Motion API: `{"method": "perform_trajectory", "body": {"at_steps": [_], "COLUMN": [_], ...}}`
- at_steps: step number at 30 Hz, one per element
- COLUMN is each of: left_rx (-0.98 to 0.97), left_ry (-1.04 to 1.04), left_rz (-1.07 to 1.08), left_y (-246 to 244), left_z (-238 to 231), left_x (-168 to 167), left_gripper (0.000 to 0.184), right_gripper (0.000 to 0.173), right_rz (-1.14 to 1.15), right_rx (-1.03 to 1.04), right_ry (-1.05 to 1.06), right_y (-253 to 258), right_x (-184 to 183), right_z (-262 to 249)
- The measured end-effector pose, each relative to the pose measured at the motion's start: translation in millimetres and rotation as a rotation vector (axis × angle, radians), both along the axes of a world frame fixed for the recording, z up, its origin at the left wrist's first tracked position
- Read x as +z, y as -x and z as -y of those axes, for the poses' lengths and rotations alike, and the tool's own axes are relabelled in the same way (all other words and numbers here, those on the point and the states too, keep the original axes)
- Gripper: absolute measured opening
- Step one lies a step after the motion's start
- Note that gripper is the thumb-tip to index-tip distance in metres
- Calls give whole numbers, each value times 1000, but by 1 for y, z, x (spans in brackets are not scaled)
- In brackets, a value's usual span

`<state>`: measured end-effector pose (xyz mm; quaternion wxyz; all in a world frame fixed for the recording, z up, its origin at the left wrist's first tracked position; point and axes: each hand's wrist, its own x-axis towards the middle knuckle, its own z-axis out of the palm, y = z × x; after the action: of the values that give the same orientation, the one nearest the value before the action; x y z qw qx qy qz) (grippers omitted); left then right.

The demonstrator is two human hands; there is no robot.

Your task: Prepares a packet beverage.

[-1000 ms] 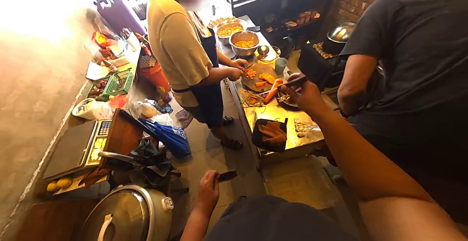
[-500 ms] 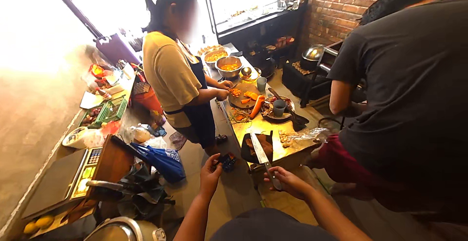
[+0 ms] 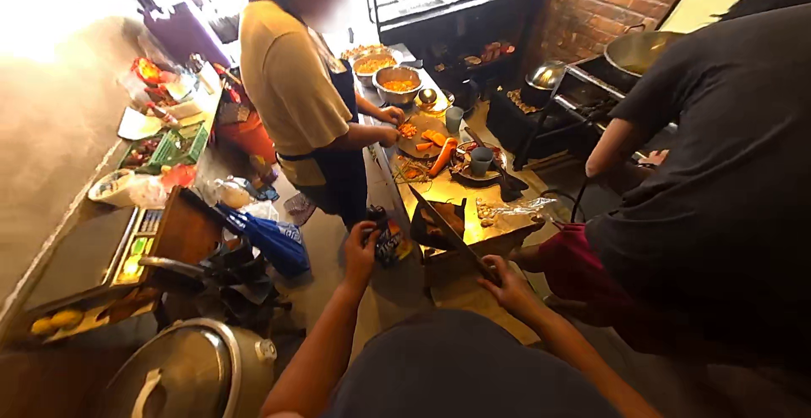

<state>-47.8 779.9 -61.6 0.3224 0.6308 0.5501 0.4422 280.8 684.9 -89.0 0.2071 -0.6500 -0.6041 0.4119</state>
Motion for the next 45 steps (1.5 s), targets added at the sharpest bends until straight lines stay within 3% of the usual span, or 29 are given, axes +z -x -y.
{"method": "perform_trajectory", "body": {"at_steps": [3,6,11,18,25,29,45], "left_rx": [9,26,119,213,205,248,267], "left_ry": [80,48,-43,-82,48,-15,-226], "left_rz": [-28,-166,-179,-116,-138,-77,-412], "left_y": [6,10,11,13,8,9,5], "left_z": [-4,-7,-8,-8,-1,4,1], "left_x": [2,0,-6,-8,-4,-7,-18], "left_gripper": [36,25,22,20,26,20,17], "right_gripper": [47,38,36,35,35,36,34], "right_rz": [173,305,369,405,404,398,414], "right_rx": [59,108,120,120,143,141,145], "right_ry": [-228,-451,-604,-650,-614,-627,-624], "right_y": [-5,-7,-6,1,10,13,27], "right_x": [9,14,17,18,15,12,11], "right_z": [22,34,46,53,57,59,62]}}
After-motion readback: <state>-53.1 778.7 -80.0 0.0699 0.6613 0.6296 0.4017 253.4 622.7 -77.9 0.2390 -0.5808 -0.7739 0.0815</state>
